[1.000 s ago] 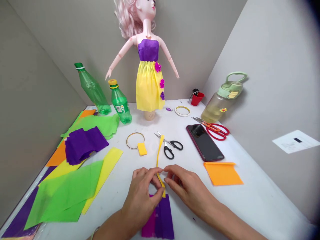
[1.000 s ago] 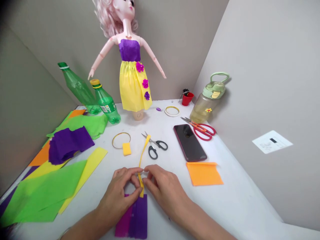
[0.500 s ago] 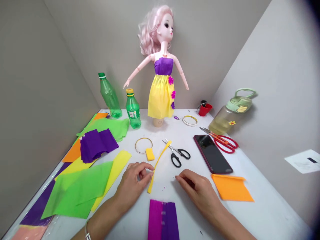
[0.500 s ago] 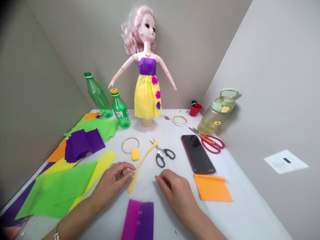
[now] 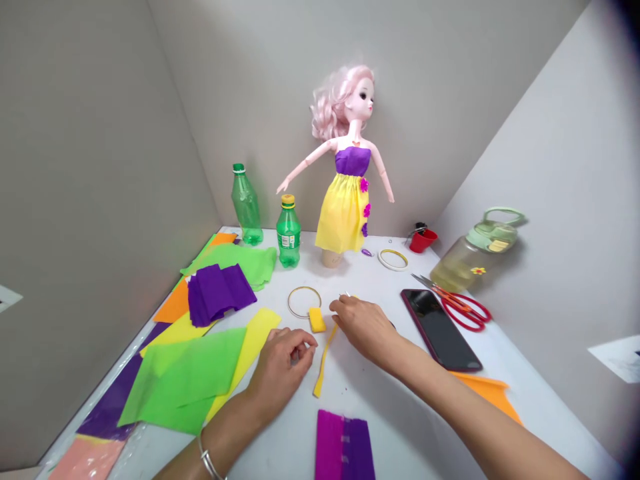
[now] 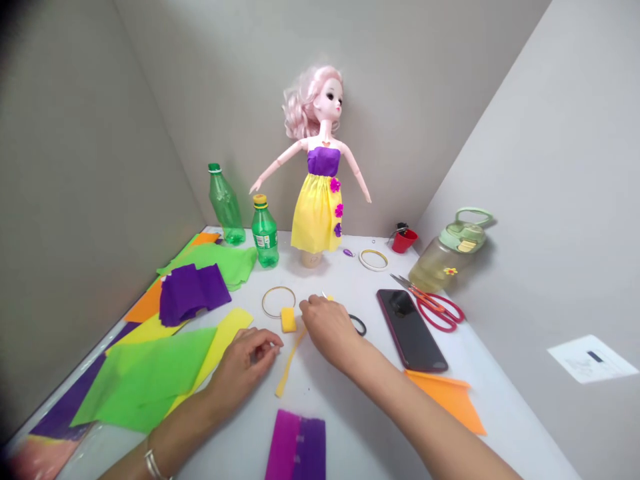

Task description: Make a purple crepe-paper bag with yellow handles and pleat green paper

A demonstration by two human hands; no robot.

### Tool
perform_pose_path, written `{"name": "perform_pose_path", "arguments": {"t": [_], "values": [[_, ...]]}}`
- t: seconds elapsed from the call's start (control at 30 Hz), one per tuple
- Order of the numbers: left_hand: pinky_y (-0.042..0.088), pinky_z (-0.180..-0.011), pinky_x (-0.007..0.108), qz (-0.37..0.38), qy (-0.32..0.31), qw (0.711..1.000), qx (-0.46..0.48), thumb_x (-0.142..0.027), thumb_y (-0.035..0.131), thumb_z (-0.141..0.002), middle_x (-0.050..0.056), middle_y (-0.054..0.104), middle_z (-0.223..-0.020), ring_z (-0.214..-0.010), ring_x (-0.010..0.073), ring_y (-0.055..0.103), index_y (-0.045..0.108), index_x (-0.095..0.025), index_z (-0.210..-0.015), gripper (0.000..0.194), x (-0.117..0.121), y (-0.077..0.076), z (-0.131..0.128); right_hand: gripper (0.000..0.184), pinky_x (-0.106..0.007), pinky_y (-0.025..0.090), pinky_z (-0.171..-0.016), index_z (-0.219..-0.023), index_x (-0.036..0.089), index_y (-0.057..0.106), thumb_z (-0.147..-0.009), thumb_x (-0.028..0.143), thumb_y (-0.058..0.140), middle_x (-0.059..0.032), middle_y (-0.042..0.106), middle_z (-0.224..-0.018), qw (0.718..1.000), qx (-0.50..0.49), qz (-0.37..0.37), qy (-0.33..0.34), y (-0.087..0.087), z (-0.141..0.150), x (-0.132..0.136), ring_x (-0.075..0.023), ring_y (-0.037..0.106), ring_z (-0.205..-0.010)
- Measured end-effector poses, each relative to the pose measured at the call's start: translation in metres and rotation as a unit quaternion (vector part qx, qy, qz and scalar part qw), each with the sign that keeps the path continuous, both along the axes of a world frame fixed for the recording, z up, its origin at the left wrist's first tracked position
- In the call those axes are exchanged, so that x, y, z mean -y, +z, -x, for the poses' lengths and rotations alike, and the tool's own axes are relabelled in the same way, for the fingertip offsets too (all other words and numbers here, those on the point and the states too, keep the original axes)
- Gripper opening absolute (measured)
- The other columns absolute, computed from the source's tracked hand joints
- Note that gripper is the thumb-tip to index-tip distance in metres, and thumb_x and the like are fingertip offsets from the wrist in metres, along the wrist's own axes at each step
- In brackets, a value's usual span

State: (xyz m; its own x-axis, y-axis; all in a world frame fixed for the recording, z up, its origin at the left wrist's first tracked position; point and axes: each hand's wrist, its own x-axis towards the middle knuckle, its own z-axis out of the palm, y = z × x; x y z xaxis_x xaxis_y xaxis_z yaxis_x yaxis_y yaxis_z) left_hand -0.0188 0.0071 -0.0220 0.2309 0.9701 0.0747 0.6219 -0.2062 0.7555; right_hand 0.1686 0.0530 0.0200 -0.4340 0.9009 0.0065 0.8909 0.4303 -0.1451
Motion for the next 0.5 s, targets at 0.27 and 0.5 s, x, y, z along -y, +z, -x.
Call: {"name": "perform_pose_path", "arguments": {"t": [0.27, 0.5], "values": [[0.040, -0.079, 0.037, -0.094, -0.054, 0.993, -0.052, -0.012, 0.054, -0.085, 0.003, 0.064, -0.086, -0.085, 0.0215, 0.054, 0.065, -0.020, -0.091, 0.014, 0.003, -0.010, 0.000, 0.024, -0.020, 0.042, -0.065, -0.103, 0.022, 0.065, -0.095, 0.015, 0.043, 0.0000, 0.071, -0.090, 0.997, -0.043, 0.043, 0.049, -0.013, 0.012, -0.025, -0.0121, 0.065, -0.077], [0.035, -0.107, 0.052, -0.147, -0.111, 0.974, -0.133, -0.016, 0.059, -0.087, 0.009, 0.053, -0.138, -0.129, 0.0315, 0.042, 0.058, -0.024, -0.126, 0.040, -0.007, -0.015, 0.008, 0.025, -0.027, 0.039, -0.063, -0.100, 0.020, 0.067, -0.087, 0.007, 0.050, -0.0075, 0.062, -0.094, 0.998, 0.029, -0.001, 0.059, -0.021, 0.014, -0.037, -0.0214, 0.061, -0.084]]}}
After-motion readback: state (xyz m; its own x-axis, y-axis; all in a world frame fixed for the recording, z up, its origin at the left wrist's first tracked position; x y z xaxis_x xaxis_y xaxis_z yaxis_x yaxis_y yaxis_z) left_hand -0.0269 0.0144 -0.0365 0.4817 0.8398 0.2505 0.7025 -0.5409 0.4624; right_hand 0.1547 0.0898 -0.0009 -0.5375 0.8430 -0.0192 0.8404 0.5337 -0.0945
